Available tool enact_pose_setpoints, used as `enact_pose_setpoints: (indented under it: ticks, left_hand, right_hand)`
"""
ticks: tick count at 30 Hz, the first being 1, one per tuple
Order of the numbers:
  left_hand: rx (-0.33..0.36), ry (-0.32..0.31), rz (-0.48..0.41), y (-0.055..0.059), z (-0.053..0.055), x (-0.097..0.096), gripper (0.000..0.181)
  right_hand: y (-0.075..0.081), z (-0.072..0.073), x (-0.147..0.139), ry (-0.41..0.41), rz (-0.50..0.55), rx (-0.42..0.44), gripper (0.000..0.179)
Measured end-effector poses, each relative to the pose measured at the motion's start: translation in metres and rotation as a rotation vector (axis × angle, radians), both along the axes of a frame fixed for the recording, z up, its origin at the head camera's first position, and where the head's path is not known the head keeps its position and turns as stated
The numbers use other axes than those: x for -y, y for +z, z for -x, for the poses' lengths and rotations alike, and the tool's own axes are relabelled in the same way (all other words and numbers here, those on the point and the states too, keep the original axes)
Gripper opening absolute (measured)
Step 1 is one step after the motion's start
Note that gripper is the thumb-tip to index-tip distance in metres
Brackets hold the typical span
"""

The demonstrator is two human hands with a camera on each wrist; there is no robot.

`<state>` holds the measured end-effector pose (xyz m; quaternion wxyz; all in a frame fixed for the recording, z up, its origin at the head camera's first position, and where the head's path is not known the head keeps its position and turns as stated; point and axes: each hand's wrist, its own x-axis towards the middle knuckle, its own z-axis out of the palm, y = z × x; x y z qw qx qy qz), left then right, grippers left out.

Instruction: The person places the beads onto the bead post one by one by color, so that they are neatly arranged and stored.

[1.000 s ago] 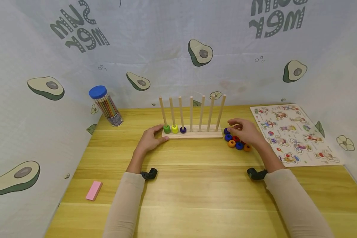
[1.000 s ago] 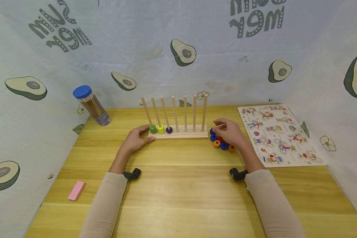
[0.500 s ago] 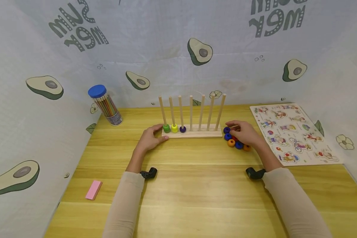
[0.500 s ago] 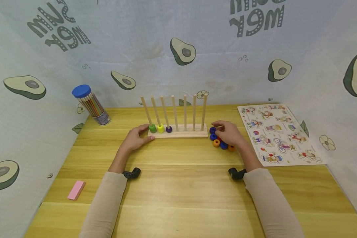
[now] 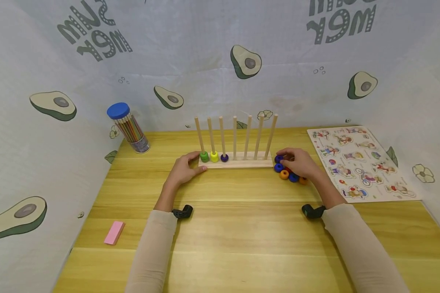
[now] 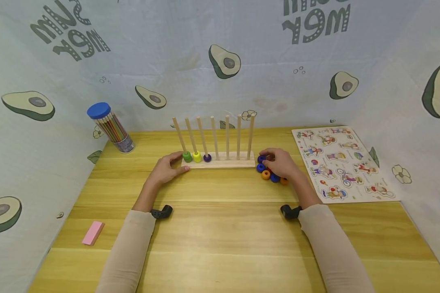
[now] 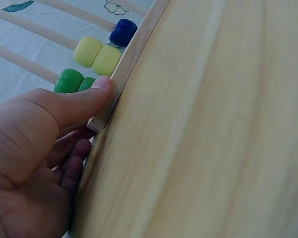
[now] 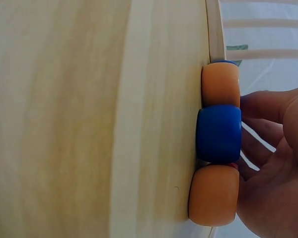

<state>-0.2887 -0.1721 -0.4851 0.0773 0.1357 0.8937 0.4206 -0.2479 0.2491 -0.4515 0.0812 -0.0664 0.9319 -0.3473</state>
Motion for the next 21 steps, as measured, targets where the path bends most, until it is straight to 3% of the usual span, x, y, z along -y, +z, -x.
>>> enact_pose_setpoints:
  ticks: [11, 15, 21]
  left_hand:
    - [-0.005, -0.004, -0.002, 0.0, 0.0, 0.0, 0.069]
    - [-0.004, 0.001, 0.001, 0.0, 0.0, 0.0, 0.069]
    - [-0.011, 0.002, 0.008, 0.0, 0.0, 0.0, 0.069]
  right_hand:
    - [0.005, -0.002, -0.008, -0.043, 0.012, -0.029, 0.042]
    - [0.014, -0.007, -0.011, -0.067, 0.031, -0.069, 0.044]
    - [0.041, -0.013, -0.009, -0.112, 0.05, -0.163, 0.049]
